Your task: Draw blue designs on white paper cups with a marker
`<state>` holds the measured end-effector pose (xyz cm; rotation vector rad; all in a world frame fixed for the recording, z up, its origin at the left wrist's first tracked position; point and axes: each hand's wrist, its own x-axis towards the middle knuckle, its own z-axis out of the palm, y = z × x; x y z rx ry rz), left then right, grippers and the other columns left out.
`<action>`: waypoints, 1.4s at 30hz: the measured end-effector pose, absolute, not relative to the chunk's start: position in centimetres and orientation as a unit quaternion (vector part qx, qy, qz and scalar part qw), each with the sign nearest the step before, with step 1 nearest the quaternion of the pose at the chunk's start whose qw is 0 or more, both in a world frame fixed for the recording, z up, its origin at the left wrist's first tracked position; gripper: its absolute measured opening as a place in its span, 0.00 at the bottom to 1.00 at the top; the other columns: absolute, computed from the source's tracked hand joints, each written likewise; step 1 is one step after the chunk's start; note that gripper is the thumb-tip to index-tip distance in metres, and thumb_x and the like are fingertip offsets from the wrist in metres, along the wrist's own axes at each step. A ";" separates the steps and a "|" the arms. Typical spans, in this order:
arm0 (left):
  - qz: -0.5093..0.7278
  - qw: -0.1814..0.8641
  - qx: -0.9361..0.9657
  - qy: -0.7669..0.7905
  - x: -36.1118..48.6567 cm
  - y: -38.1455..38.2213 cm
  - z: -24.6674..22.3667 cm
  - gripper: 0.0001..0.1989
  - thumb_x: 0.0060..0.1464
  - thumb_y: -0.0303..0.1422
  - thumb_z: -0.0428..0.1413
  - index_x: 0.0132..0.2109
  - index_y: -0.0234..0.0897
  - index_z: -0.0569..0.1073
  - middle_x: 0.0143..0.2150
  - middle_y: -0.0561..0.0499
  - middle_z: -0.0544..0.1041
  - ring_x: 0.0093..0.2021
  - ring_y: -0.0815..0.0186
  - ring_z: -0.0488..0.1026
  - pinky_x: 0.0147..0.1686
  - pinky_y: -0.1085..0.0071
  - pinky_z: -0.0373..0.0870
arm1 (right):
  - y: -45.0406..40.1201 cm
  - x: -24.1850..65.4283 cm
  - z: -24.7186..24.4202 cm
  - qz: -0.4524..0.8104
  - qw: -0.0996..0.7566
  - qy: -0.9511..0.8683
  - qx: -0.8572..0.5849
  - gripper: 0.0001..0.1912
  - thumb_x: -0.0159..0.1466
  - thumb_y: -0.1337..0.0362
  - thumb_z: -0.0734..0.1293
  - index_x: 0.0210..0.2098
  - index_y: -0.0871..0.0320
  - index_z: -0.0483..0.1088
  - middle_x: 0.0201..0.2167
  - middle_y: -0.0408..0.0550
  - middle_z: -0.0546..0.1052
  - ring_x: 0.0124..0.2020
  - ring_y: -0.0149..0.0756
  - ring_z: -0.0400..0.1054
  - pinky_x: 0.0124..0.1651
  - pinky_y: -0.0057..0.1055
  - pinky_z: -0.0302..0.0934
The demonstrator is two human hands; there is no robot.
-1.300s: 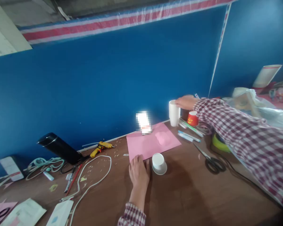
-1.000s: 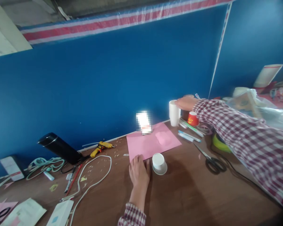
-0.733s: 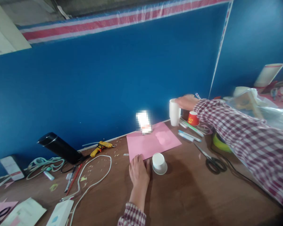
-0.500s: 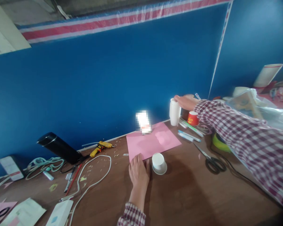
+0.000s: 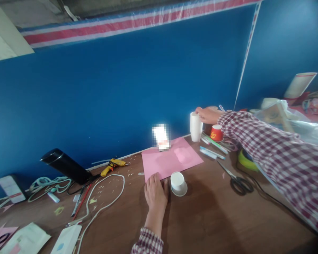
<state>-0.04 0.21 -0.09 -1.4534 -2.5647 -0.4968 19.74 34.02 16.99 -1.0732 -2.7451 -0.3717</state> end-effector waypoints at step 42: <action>-0.158 0.076 -0.486 -0.856 0.2 0.1 0.3 0.21 0.62 0.38 0.46 0.57 0.34 0.65 0.54 0.41 0.72 0.56 0.54 0.67 0.52 0.58 0.63 | 33.9 20.2 17.1 -0.124 0.091 -0.942 -0.300 0.21 0.63 0.67 0.59 0.56 0.56 0.66 0.46 0.54 0.76 0.39 0.42 0.70 0.37 0.32 0.53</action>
